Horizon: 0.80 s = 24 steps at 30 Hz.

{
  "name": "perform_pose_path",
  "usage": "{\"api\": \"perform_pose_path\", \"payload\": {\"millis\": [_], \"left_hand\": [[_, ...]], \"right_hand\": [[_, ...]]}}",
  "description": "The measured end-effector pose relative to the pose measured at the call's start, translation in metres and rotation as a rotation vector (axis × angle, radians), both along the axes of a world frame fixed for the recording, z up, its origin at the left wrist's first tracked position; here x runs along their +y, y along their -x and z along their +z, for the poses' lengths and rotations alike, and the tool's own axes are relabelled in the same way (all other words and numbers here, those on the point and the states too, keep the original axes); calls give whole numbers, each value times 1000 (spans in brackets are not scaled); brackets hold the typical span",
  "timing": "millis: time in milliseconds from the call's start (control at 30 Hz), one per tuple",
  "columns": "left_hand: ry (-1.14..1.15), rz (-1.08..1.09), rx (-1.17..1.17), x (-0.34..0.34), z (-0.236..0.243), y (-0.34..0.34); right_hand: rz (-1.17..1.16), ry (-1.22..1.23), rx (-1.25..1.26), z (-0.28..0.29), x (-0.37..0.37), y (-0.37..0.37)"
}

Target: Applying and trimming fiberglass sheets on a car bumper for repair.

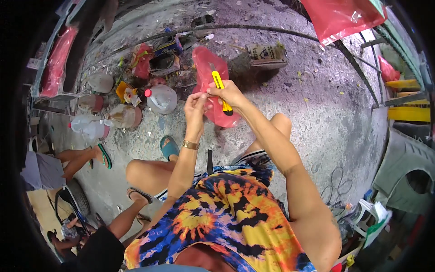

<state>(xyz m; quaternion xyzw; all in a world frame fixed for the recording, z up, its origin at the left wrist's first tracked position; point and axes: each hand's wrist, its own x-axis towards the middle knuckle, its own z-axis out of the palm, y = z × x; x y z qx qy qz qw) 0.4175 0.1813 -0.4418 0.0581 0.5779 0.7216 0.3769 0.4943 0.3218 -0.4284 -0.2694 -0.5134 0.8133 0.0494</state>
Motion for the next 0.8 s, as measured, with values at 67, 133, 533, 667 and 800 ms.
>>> {"api": "perform_pose_path", "payload": {"millis": [67,133,533,667,800], "left_hand": [[-48,-18,121,-3,-11,6],[-48,-25,106,-6,-18,10],[-277,55,-580,-48,-57,21],[-469,54,-614,-65,-47,47],[-507,-94,-587,-68,-33,76]], "right_hand": [[-75,13,-10,-3,-8,5],[-97,11,-88,-10,-13,6],[-253,539,103,-66,-34,-29],[-463,633,25,-35,9,-41],[231,-104,-24,-13,15,-39]]}}
